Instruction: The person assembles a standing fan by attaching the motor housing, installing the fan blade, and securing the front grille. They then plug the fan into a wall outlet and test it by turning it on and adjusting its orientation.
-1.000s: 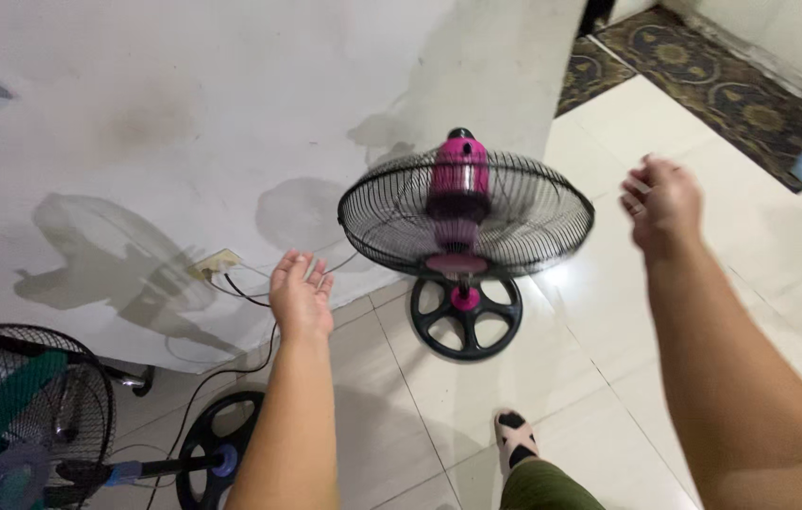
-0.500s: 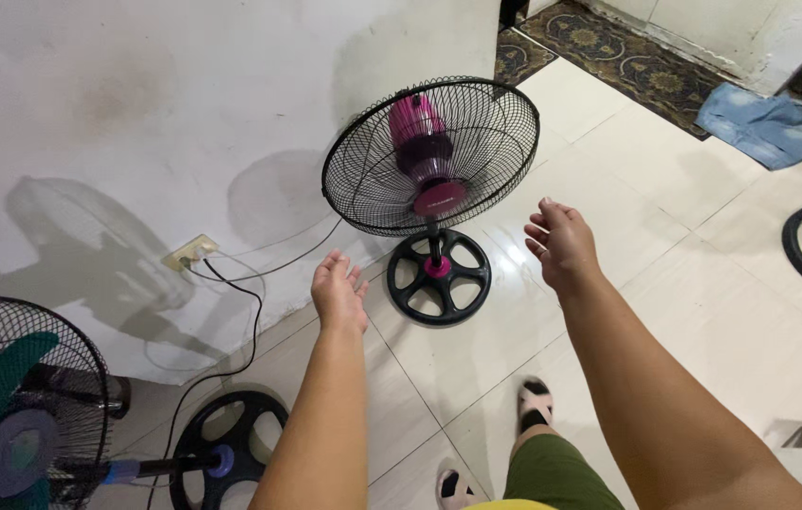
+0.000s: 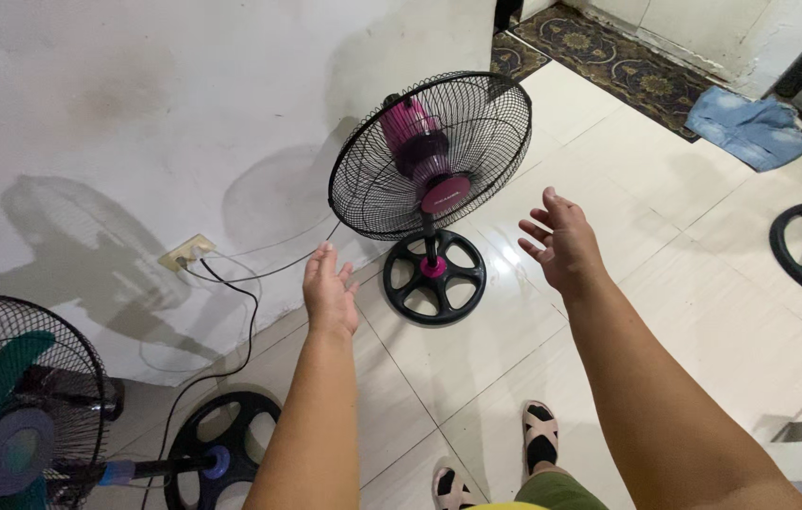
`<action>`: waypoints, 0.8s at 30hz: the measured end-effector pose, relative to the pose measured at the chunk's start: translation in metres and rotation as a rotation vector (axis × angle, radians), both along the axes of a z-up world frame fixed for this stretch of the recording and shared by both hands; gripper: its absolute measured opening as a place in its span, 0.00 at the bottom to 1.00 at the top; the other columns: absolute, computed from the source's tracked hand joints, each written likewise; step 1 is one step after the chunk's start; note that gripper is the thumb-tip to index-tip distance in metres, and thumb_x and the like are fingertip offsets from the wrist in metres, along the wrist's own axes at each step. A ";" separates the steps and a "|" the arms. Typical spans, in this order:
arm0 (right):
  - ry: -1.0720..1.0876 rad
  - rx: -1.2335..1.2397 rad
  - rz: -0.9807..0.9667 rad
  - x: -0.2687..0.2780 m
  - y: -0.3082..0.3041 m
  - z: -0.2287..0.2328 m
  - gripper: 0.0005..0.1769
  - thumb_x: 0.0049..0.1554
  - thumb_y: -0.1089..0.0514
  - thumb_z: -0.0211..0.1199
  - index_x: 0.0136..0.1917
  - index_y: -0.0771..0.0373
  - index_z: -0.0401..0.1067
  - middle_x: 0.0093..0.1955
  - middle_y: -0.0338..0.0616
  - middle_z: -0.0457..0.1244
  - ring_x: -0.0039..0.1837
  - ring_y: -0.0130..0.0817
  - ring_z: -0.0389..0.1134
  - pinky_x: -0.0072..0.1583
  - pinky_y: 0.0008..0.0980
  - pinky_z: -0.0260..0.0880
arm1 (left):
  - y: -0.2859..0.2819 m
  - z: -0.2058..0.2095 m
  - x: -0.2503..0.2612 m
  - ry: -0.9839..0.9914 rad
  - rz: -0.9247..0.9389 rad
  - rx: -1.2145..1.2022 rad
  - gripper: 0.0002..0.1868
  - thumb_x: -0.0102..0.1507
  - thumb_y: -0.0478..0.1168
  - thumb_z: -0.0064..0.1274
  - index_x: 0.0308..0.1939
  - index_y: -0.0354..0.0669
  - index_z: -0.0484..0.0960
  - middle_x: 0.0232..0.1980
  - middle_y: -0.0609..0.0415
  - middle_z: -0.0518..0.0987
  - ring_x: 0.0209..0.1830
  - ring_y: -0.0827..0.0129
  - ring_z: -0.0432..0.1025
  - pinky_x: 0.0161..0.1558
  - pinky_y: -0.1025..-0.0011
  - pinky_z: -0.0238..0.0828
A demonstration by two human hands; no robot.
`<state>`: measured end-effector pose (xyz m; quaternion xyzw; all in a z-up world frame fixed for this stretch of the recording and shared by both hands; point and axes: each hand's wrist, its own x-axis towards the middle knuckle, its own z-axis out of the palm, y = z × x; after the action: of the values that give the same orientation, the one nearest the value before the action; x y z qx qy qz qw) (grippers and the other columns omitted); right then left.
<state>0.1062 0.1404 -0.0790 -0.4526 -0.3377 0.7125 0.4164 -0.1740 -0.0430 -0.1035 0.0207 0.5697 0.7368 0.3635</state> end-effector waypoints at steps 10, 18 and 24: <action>0.004 -0.024 -0.076 0.041 0.006 -0.014 0.37 0.61 0.38 0.58 0.74 0.60 0.54 0.70 0.50 0.55 0.70 0.49 0.61 0.67 0.49 0.65 | -0.007 -0.012 -0.011 -0.017 0.043 0.014 0.38 0.63 0.54 0.50 0.75 0.51 0.61 0.79 0.48 0.59 0.74 0.44 0.60 0.71 0.43 0.51; -0.019 -0.036 -0.100 0.057 0.001 -0.015 0.34 0.61 0.38 0.57 0.70 0.61 0.59 0.68 0.49 0.56 0.70 0.49 0.61 0.67 0.48 0.65 | -0.009 -0.014 0.000 -0.006 0.030 -0.016 0.37 0.66 0.56 0.48 0.76 0.48 0.59 0.80 0.48 0.57 0.76 0.46 0.59 0.73 0.46 0.49; -0.013 -0.039 -0.099 0.059 0.001 -0.014 0.33 0.61 0.39 0.57 0.70 0.61 0.59 0.67 0.49 0.56 0.70 0.48 0.62 0.67 0.48 0.65 | -0.005 -0.012 0.006 -0.002 0.027 -0.022 0.38 0.65 0.56 0.48 0.76 0.47 0.58 0.80 0.47 0.57 0.76 0.46 0.59 0.73 0.44 0.49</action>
<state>0.1653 0.1418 -0.0930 -0.4814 -0.3035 0.6946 0.4401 -0.1676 -0.0483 -0.1157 0.0083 0.5777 0.7352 0.3544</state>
